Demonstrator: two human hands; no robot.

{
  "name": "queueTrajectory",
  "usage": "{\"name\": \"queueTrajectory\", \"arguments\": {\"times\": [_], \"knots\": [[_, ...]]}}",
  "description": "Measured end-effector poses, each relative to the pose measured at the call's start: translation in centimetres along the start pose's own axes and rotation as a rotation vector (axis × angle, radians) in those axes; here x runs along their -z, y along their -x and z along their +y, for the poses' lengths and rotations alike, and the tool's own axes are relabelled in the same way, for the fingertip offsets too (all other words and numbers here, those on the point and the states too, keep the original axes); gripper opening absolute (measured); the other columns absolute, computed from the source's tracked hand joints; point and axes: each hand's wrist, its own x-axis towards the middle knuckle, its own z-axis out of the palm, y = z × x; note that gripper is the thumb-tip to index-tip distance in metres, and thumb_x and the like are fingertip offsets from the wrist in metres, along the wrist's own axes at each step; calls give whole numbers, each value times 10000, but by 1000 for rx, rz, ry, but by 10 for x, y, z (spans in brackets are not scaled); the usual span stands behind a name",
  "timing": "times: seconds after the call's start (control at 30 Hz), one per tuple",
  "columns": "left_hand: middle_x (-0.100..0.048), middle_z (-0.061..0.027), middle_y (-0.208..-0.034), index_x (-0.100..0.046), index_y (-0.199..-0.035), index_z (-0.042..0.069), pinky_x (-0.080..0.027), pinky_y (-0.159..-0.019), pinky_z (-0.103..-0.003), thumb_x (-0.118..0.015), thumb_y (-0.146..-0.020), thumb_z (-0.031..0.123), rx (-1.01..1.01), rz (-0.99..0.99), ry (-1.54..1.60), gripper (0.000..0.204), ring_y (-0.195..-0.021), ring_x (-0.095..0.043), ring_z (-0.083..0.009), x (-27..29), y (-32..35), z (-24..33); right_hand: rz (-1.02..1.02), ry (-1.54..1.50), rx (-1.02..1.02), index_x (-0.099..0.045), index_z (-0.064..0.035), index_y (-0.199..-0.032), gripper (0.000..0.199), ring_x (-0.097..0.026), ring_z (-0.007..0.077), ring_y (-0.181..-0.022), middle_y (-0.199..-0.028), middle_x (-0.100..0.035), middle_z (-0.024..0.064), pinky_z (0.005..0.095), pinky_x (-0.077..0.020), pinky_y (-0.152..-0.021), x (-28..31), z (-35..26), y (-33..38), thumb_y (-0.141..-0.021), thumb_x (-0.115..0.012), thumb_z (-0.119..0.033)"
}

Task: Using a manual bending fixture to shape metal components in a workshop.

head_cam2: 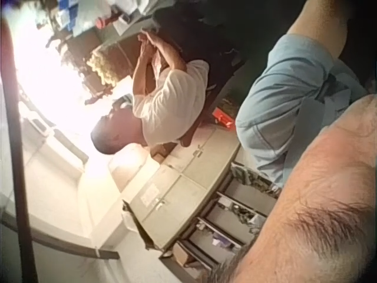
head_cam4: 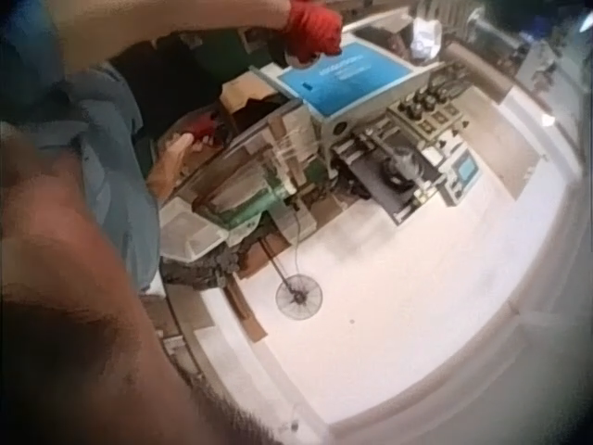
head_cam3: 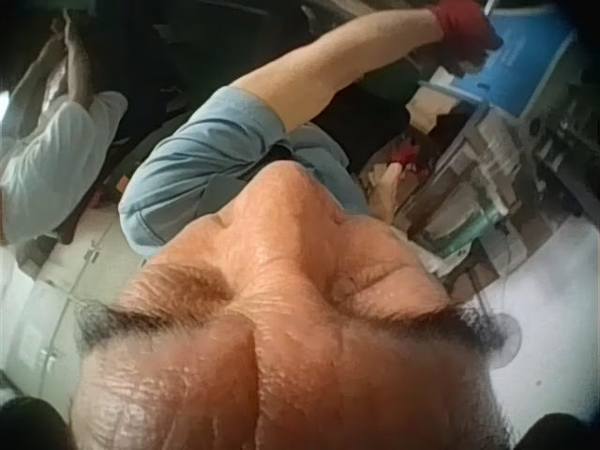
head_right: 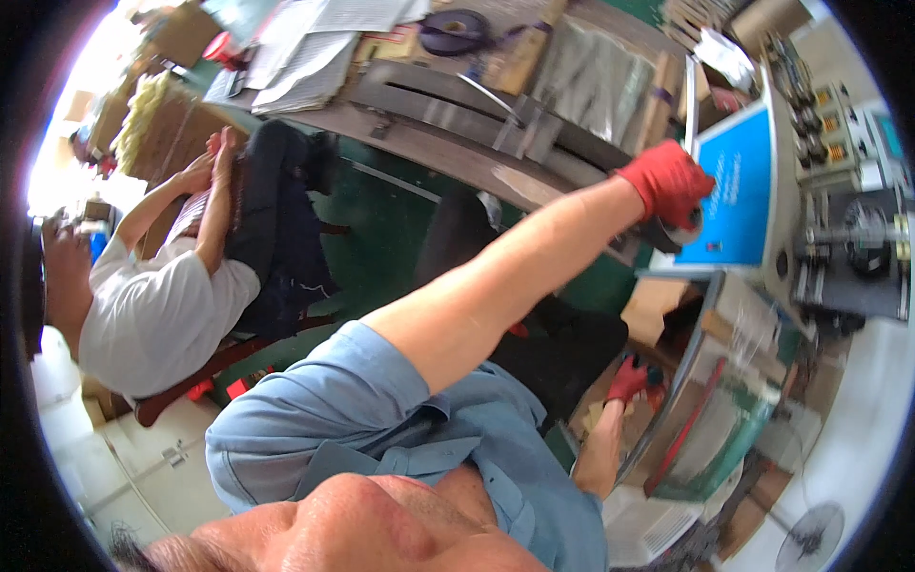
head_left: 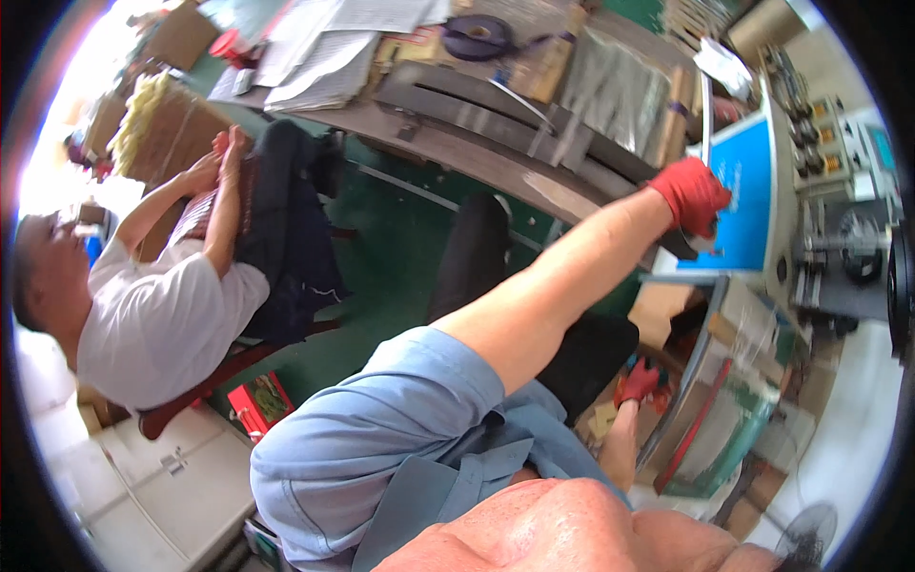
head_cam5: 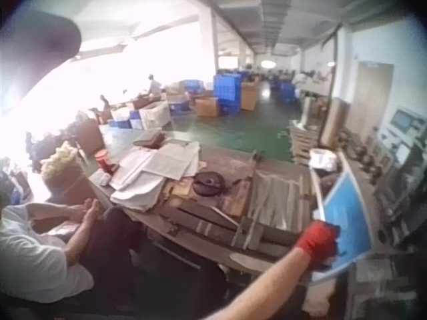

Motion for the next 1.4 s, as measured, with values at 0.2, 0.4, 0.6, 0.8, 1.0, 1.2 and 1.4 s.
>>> {"name": "queueTrajectory", "arguments": {"times": [0.2,0.4,0.6,0.8,1.0,1.2,1.4], "knots": [[-697,-98,-915,-675,-938,151,-545,-736,-411,-723,-642,543,85,-50,-108,494,-850,-676,-304,11,-1,-18,75,-38,90,-684,-92,-1045,293,-663,320,-835,-919,-694,154,423,-497,-699,51,-62,-23,-829,-670,-289],[-691,-110,-881,-562,-995,120,-529,-704,-422,-666,-700,613,-25,-30,-212,583,-854,-674,-293,-2,-10,-11,198,14,292,-642,-90,-1134,354,-632,341,-913,-1011,-668,133,426,-506,-785,120,-84,-12,-805,-687,-214],[-685,-112,-893,-558,-1052,110,-528,-712,-428,-643,-723,634,-27,-55,-262,625,-868,-670,-302,-1,-6,-5,319,359,430,-602,-114,-1189,428,-584,326,-964,-1057,-626,114,444,-466,-821,172,-73,-15,-791,-694,-240],[-687,-123,-891,-551,-1032,98,-526,-703,-431,-639,-726,636,-12,-92,-295,625,-857,-673,-305,5,-7,-1,231,659,75,-566,-126,-1226,464,-571,355,-1005,-1124,-605,143,463,-475,-832,198,-23,-34,-812,-670,-308],[-689,-120,-875,-541,-1060,104,-524,-685,-428,-638,-734,634,-13,-82,-291,630,-837,-674,-308,4,-9,1,61,593,-37,-575,-135,-1203,409,-609,342,-976,-1065,-631,152,452,-490,-823,185,15,-41,-846,-632,-327],[-690,-109,-851,-533,-1073,106,-521,-668,-425,-638,-722,657,7,-100,-335,662,-807,-678,-297,6,-9,2,25,237,-67,-619,-74,-1083,322,-613,392,-934,-984,-645,222,472,-487,-779,196,-9,-49,-888,-577,-328],[-685,-111,-829,-538,-1069,119,-515,-647,-426,-659,-713,639,17,-86,-335,642,-774,-676,-299,6,-9,6,91,-40,37,-616,-38,-1036,338,-596,433,-917,-966,-644,231,464,-478,-761,197,2,-99,-921,-531,-345]]}}
